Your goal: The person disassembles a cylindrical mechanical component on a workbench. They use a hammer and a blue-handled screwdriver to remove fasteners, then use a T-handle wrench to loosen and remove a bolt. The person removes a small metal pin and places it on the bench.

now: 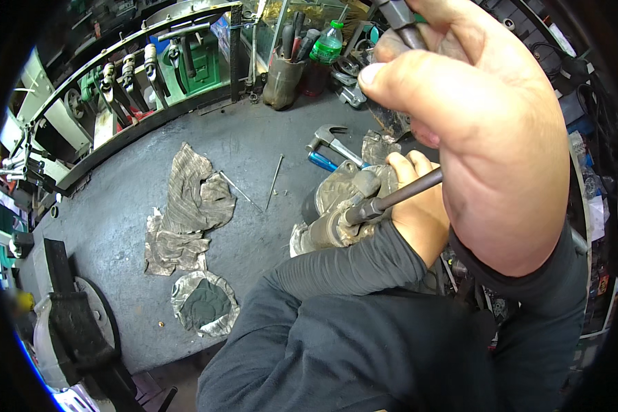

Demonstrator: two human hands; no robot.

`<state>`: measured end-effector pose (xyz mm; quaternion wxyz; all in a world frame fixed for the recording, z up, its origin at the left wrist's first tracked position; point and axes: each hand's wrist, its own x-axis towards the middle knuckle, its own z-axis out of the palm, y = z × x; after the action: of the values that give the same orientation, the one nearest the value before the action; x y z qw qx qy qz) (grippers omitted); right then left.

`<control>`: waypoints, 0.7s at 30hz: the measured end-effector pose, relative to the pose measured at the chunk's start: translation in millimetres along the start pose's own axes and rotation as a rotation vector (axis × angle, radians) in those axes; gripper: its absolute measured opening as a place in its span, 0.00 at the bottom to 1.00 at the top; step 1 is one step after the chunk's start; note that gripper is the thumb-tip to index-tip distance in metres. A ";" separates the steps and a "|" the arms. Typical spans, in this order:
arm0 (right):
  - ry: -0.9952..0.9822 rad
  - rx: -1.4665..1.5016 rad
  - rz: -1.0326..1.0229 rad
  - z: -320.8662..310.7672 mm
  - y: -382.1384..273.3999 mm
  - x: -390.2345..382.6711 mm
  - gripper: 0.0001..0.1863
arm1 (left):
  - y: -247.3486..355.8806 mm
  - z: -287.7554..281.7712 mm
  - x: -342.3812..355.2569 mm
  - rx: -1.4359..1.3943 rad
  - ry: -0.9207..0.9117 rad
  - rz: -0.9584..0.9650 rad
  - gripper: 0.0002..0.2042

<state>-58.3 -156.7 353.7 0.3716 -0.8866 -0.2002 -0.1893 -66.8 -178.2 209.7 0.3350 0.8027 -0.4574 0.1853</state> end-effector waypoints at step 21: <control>-0.079 -0.015 0.019 -2.9 -7.8 7.2 0.20 | -7.0 -21.2 -8.7 0.152 -0.109 0.100 0.18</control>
<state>-56.6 -152.3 363.6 0.3585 -0.8979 -0.2050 -0.1520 -65.1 -155.4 216.9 0.2382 0.8109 -0.4989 0.1917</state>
